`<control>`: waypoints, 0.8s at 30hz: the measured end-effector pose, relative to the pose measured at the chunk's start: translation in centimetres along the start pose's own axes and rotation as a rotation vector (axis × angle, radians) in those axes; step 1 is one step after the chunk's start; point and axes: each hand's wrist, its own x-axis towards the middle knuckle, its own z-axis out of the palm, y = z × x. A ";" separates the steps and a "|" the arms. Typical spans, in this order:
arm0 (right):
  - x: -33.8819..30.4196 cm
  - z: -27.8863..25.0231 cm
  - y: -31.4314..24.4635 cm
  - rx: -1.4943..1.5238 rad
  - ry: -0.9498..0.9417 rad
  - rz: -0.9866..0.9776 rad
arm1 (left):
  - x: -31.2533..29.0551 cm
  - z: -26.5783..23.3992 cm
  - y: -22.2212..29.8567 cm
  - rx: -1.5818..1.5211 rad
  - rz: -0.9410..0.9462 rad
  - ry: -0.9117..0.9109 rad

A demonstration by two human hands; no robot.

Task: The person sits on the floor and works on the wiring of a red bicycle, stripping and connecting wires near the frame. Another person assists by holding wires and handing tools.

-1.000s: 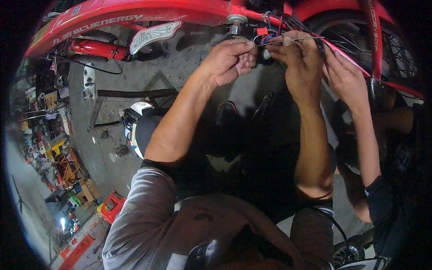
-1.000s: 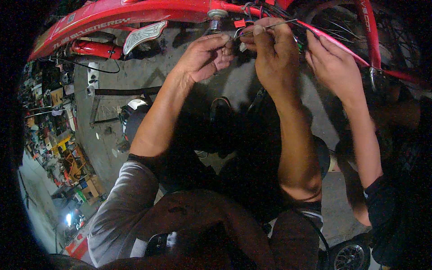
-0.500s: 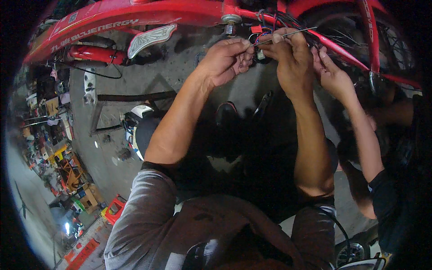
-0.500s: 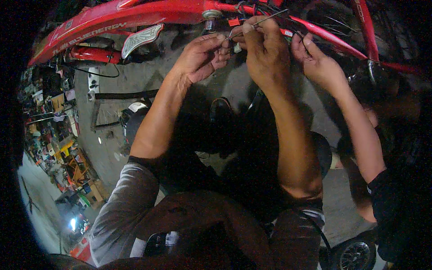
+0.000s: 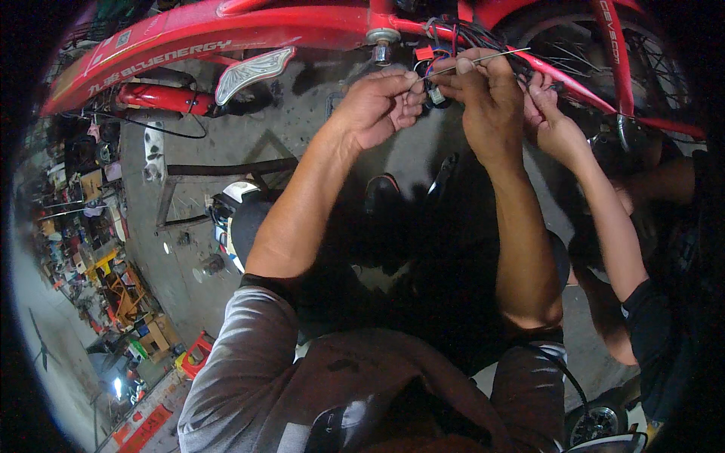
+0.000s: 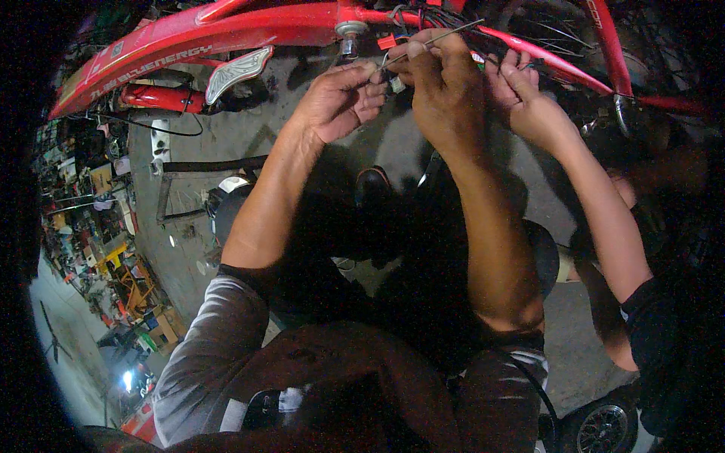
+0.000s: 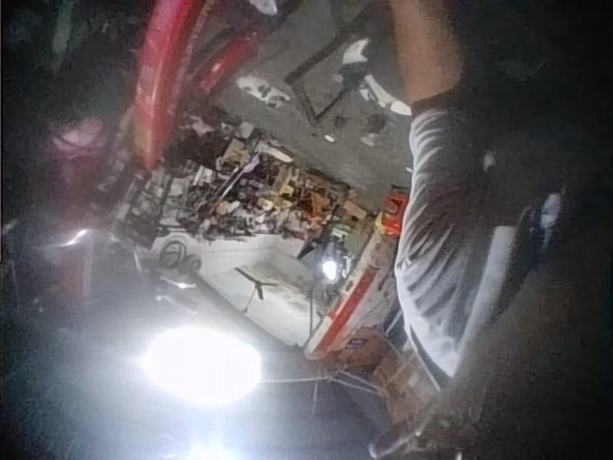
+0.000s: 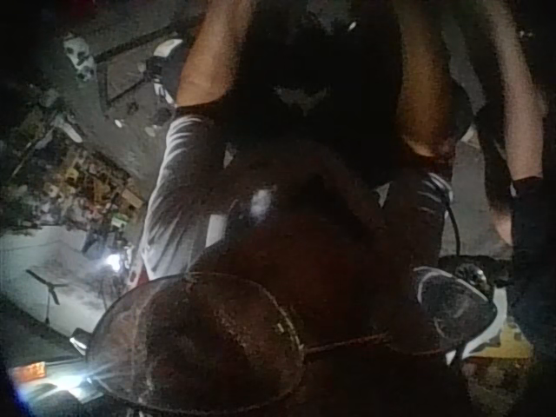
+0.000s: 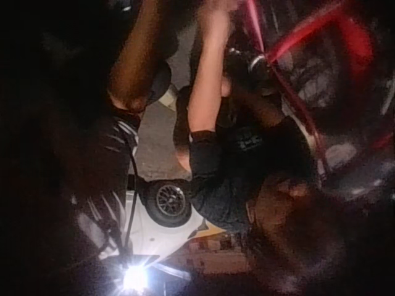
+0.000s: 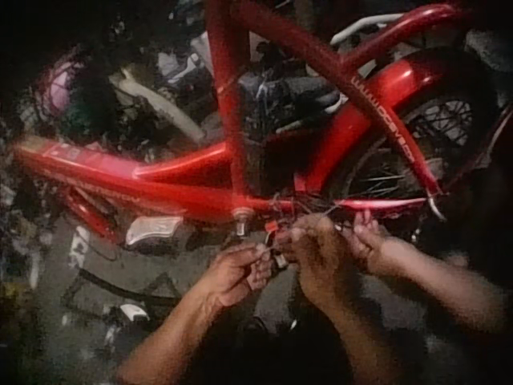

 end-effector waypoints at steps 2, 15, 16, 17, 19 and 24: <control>0.0 0.0 0.1 -0.023 -0.013 0.007 | 0.0 0.2 0.0 -0.001 0.004 0.003; -0.1 0.1 0.4 0.071 0.035 0.047 | 0.0 0.6 0.1 0.052 0.039 0.005; -0.1 0.1 0.5 0.059 0.028 0.033 | 0.0 0.6 0.0 0.066 0.046 0.045; -0.1 0.0 0.5 0.062 0.026 0.030 | 0.0 0.7 -0.2 0.079 0.054 0.085; -0.1 0.0 0.6 0.078 0.027 0.032 | 0.0 0.7 -0.2 0.096 0.063 0.096; -0.2 0.2 0.6 0.124 0.053 0.086 | 0.3 0.5 -0.2 0.057 0.058 0.003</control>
